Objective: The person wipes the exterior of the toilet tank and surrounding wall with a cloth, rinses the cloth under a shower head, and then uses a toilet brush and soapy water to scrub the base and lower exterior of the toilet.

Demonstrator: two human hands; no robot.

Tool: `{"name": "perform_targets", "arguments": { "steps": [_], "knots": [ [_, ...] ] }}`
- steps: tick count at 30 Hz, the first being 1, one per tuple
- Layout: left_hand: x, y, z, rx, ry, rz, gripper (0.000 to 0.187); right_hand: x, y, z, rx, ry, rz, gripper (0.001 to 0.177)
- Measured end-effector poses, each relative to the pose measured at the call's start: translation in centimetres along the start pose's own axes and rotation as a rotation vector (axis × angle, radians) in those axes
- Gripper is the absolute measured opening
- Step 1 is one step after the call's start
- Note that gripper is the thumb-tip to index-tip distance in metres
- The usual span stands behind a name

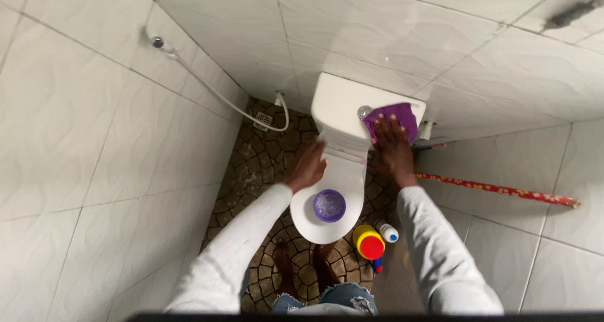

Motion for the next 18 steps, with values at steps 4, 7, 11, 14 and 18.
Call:
{"name": "perform_targets", "arguments": {
  "steps": [4, 7, 11, 14, 18],
  "knots": [
    [0.8, -1.2, -6.0, 0.078, 0.102, -0.389, 0.064, 0.0, 1.9, -0.7, 0.032, 0.051, 0.081, 0.068],
    [2.5, -3.2, -9.7, -0.06, 0.036, -0.56, 0.058, 1.4, -1.6, 0.0, 0.085, 0.081, 0.068, 0.065],
    [3.8, -5.4, -11.5, 0.018, 0.089, -0.53, 0.057, 3.5, 2.1, 0.5, 0.044, -0.399, 0.395, 0.063],
    [3.5, -5.3, -12.8, 0.017, 0.056, -0.685, 0.058, 0.5, 6.5, -1.3, 0.315, 0.087, -0.048, 0.055],
    [3.3, -4.7, -13.0, -0.036, -0.05, -0.761, 0.059, 0.4, 1.6, -3.0, 0.142, 0.126, 0.263, 0.067]
  ]
}}
Point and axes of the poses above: each hand's wrist, its own z-axis away from the middle knuckle, its own x-axis out of the palm, y = z × x, the point moved 7 cm from there along -z, towards the middle knuckle, and after that the axes turned 12 degrees about -x, right-handed, at the moved point
